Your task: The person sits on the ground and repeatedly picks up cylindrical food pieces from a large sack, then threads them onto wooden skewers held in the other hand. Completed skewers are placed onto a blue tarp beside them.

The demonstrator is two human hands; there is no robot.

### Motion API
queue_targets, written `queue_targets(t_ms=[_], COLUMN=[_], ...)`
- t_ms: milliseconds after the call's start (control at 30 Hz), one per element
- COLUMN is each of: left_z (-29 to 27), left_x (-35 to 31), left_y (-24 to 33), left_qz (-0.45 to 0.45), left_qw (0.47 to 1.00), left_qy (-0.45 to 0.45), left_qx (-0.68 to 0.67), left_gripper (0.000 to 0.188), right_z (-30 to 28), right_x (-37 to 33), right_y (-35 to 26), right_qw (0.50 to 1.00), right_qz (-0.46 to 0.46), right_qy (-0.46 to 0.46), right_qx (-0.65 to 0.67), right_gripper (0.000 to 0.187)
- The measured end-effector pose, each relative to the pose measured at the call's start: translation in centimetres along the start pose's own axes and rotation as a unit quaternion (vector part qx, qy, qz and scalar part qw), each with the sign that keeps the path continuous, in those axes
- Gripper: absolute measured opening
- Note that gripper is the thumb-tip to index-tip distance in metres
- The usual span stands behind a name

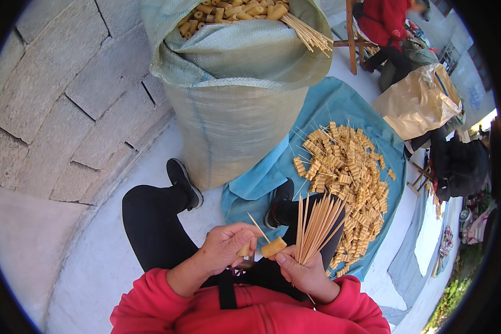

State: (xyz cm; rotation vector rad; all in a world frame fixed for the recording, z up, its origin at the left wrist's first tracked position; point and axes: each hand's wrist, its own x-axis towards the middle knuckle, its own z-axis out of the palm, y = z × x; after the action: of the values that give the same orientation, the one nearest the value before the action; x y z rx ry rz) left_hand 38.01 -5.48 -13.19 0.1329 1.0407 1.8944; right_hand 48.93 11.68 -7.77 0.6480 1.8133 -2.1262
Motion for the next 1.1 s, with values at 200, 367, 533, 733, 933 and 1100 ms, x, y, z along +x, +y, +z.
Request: queue_targets(t_ms=[200, 367, 533, 733, 933, 1100], left_z=[-2.7, -2.6, -2.9, -2.2, -2.9, -2.0], left_x=[-0.6, -0.2, 0.4, 1.1, 0.0, -0.2], left_y=[2.4, 3.2, 3.0, 2.3, 3.0, 1.0], left_qz=[0.039, 0.113, 0.217, 0.213, -0.014, -0.07], left_qw=[0.982, 0.935, 0.821, 0.854, 0.993, 0.992], left_qy=[0.005, -0.04, -0.096, -0.048, 0.045, 0.077], left_qx=[0.186, 0.333, 0.519, 0.473, 0.105, -0.069], left_gripper=[0.046, 0.034, 0.019, 0.023, 0.03, 0.025], right_z=[-0.8, -0.8, -0.3, 0.9, 0.3, 0.5], right_x=[-1.5, -1.6, -1.6, -1.0, -1.0, -1.0], right_y=[-0.2, -0.4, -1.0, 0.7, 2.3, 3.4], right_qw=[0.991, 0.988, 0.984, 0.991, 0.994, 0.986], right_qz=[0.075, 0.073, 0.04, -0.004, -0.023, -0.066], right_qy=[-0.094, -0.096, -0.096, -0.048, 0.009, 0.031], right_qx=[-0.055, -0.098, -0.145, -0.127, -0.106, -0.151], right_gripper=[0.019, 0.019, 0.018, 0.017, 0.012, 0.011])
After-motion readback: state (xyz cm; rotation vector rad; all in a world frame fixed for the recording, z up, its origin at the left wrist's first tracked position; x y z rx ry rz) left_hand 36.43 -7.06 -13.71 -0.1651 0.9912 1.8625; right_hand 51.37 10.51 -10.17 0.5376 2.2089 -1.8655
